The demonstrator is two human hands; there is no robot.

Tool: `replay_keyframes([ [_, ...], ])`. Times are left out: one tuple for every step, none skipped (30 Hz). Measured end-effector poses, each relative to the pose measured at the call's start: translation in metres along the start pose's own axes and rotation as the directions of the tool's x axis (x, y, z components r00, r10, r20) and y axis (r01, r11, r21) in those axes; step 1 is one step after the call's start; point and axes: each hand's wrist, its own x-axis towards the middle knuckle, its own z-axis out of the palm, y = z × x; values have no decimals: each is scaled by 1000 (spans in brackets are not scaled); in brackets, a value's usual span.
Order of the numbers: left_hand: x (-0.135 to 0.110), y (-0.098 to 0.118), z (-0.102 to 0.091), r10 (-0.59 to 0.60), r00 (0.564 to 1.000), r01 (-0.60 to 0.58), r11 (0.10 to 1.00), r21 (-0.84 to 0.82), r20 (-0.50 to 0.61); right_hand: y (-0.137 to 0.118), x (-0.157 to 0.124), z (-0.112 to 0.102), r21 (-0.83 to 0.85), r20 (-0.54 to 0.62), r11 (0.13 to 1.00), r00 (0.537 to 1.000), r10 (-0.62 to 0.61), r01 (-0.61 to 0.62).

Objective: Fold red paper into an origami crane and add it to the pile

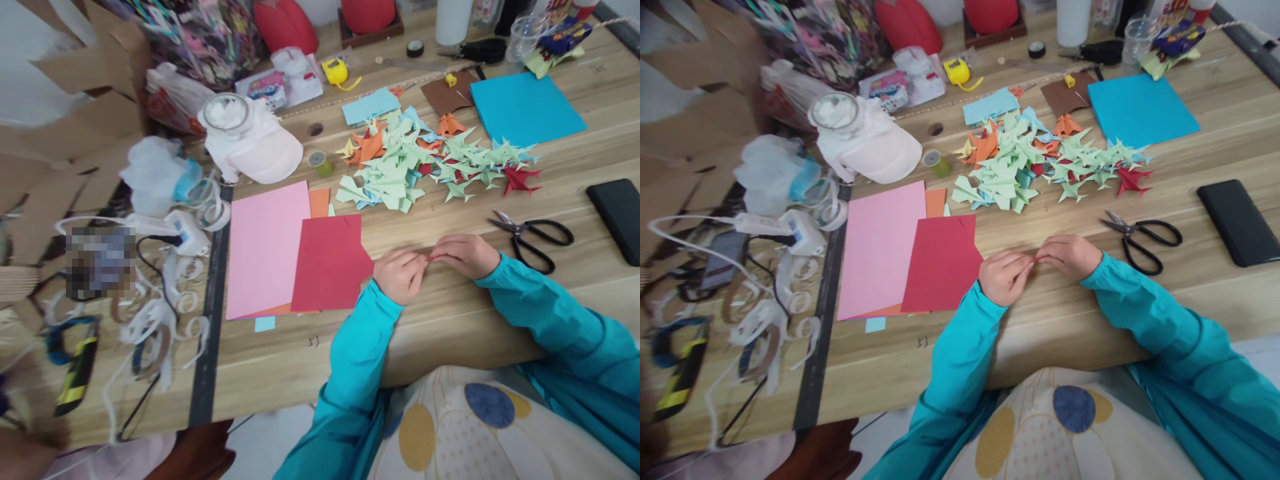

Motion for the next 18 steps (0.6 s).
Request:
replay_keyframes([
  [0,0,0,-1,1000,1,1000,-6,4,0,0,0,1,2,1000,1000,3,-3],
  [0,0,0,-4,1000,4,1000,-15,10,0,0,0,5,6,1000,1000,9,-10],
  [0,0,0,-6,1000,7,1000,-26,15,0,0,-1,9,11,1000,1000,17,-17],
  [1,0,0,-9,1000,10,999,-40,17,0,0,-2,14,15,1000,1000,25,-25],
  [1,1,-1,-13,1000,14,998,-56,16,-1,1,-3,21,19,999,999,31,-32],
  [1,1,-1,-16,1000,17,997,-73,10,-1,1,-4,29,20,999,999,37,-37],
  [2,2,-1,-21,1000,21,996,-91,-1,-2,1,-5,41,15,998,999,40,-41],
  [2,2,-1,-27,1000,26,993,-111,-13,-3,2,-6,57,8,997,999,42,-43],
  [3,3,-2,-35,999,32,991,-132,-24,-4,2,-7,76,0,996,999,46,-46],
  [3,3,-2,-44,998,38,988,-151,-35,-5,3,-8,98,-9,994,999,52,-51],
  [3,4,-2,-51,998,44,985,-166,-43,-6,3,-8,121,-19,991,998,62,-59],
  [3,4,-2,-59,997,49,983,-178,-49,-7,4,-8,145,-26,987,997,76,-72],
  [3,4,-2,-64,996,53,982,-184,-54,-7,4,-8,170,-31,982,995,94,-87],
  [3,4,-2,-68,996,56,981,-185,-60,-8,4,-8,194,-35,976,993,113,-104],
  [3,4,-2,-69,995,55,982,-182,-68,-8,4,-7,216,-36,969,991,129,-119],
  [2,4,-2,-67,995,52,983,-178,-75,-9,4,-7,233,-36,964,989,142,-130],
  [2,4,-2,-62,995,47,984,-173,-82,-9,4,-7,243,-33,960,988,149,-137],
  [2,3,-1,-56,994,40,985,-167,-90,-8,4,-6,248,-30,959,988,151,-139],
])
